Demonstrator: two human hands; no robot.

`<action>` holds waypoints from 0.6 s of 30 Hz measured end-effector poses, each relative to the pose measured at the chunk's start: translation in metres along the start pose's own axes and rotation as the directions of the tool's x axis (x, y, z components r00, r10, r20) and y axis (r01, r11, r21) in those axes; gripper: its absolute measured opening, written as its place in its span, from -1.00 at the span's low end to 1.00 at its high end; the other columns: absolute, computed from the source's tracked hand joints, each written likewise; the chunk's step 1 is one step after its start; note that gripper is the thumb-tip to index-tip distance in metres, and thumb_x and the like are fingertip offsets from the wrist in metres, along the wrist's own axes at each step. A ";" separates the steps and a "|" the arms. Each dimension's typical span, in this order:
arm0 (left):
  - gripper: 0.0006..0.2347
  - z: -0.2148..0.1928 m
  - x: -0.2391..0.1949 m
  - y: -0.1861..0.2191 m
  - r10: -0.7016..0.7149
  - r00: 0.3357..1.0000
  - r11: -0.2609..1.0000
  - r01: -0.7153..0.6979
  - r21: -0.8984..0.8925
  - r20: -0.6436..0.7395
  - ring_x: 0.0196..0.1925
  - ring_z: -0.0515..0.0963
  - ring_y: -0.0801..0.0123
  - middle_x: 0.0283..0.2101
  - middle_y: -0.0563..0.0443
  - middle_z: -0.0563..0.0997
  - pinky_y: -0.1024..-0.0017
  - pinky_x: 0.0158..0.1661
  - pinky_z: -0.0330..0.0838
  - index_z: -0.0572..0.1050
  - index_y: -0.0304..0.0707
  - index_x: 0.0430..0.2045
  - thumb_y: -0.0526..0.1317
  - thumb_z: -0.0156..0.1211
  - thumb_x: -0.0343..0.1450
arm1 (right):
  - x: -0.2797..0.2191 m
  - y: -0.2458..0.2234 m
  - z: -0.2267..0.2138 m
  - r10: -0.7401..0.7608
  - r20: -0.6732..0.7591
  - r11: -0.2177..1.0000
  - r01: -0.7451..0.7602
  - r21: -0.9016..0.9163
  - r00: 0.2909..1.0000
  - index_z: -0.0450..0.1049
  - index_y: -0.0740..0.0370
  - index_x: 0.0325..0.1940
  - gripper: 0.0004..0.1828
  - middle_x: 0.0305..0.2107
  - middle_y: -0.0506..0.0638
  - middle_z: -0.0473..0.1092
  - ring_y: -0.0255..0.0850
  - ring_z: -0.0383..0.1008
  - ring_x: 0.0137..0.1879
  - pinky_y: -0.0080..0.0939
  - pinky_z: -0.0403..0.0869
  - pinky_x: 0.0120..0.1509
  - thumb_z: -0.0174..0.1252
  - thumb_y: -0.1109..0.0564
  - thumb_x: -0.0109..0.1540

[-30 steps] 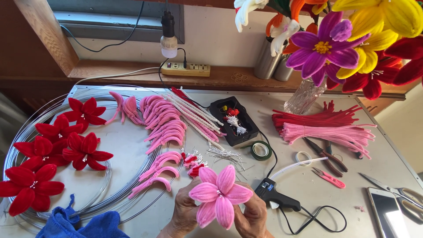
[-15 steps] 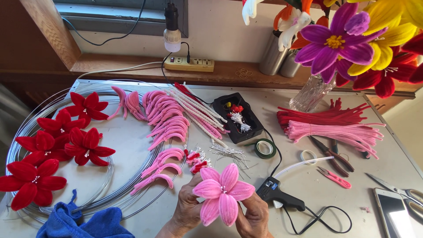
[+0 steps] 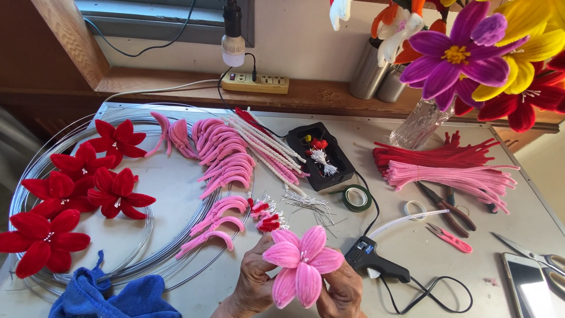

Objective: Assembling an artificial flower by gluing pink petals onto a stem using a hot glue gun

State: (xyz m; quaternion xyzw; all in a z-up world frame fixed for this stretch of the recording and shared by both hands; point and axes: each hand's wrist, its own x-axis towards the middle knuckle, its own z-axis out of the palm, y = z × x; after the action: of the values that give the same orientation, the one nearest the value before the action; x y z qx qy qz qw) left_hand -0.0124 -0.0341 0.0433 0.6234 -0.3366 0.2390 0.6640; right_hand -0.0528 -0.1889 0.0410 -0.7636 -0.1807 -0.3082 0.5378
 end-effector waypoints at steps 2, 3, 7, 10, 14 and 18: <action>-0.87 -0.001 -0.004 -0.006 0.004 1.000 1.000 -0.004 0.005 0.005 -0.19 0.58 0.13 -0.28 -0.04 0.63 0.20 -0.10 0.51 0.57 -0.32 -0.42 -0.27 0.42 0.35 | -0.002 0.005 -0.001 0.016 0.004 0.999 -0.016 -0.030 1.000 0.63 0.26 -0.16 -0.76 -0.27 0.03 0.59 -0.22 0.61 -0.20 -0.28 0.55 -0.09 0.25 0.04 0.23; -0.87 -0.002 -0.009 -0.014 0.007 1.000 1.000 -0.007 0.019 0.000 -0.13 0.61 0.10 -0.23 -0.06 0.65 0.18 -0.03 0.53 0.60 -0.31 -0.36 -0.28 0.44 0.34 | -0.001 0.009 -0.002 -0.030 0.030 0.998 0.031 -0.046 0.999 0.63 0.29 -0.14 -0.75 -0.26 0.05 0.60 -0.19 0.63 -0.18 -0.26 0.59 -0.07 0.23 0.07 0.24; -0.79 0.000 -0.017 -0.026 -0.059 0.998 0.993 0.055 -0.105 -0.036 -0.05 0.62 0.15 -0.09 -0.07 0.64 0.25 -0.01 0.54 0.64 -0.29 -0.25 -0.38 0.46 0.28 | -0.013 0.044 -0.002 -0.007 0.071 0.949 -0.016 0.316 0.997 0.61 0.28 -0.02 -0.74 -0.13 0.11 0.62 -0.10 0.68 -0.06 -0.15 0.70 0.03 0.32 0.17 0.21; -0.73 0.000 -0.037 -0.044 -0.260 0.965 0.788 0.231 -0.571 0.031 0.03 0.60 0.11 0.01 -0.12 0.63 0.18 0.11 0.62 0.62 -0.29 -0.10 -0.50 0.35 0.35 | -0.011 0.042 -0.008 0.228 0.230 0.664 -0.324 0.674 0.946 0.59 0.49 -0.01 -0.66 0.02 0.30 0.53 0.08 0.54 0.10 0.22 0.51 0.23 0.25 0.09 0.32; -0.85 -0.007 -0.017 -0.024 -0.180 0.979 0.916 0.203 -0.347 0.096 0.01 0.55 0.19 -0.02 0.00 0.55 0.22 0.09 0.46 0.63 -0.15 -0.23 -0.25 0.43 0.37 | 0.001 0.038 -0.010 0.294 0.471 0.430 -0.556 0.712 0.831 0.52 0.42 0.07 -0.39 -0.04 0.19 0.52 0.03 0.53 0.06 0.21 0.43 0.29 0.45 -0.15 0.22; -0.77 -0.007 -0.015 -0.021 -0.164 0.975 0.919 0.206 -0.335 0.149 0.13 0.54 0.11 0.12 -0.10 0.51 0.12 0.21 0.46 0.62 -0.15 -0.13 -0.30 0.45 0.35 | 0.001 0.037 -0.009 0.281 0.589 0.340 -0.652 0.677 0.758 0.61 0.32 -0.10 -0.67 -0.09 0.16 0.56 0.02 0.58 0.03 0.14 0.52 0.27 0.38 0.01 0.22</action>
State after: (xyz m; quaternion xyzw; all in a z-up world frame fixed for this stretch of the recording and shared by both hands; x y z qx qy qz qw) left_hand -0.0062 -0.0278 0.0180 0.5382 -0.3517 0.0743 0.7624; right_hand -0.0321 -0.2101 0.0174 -0.4534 -0.1734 0.1447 0.8622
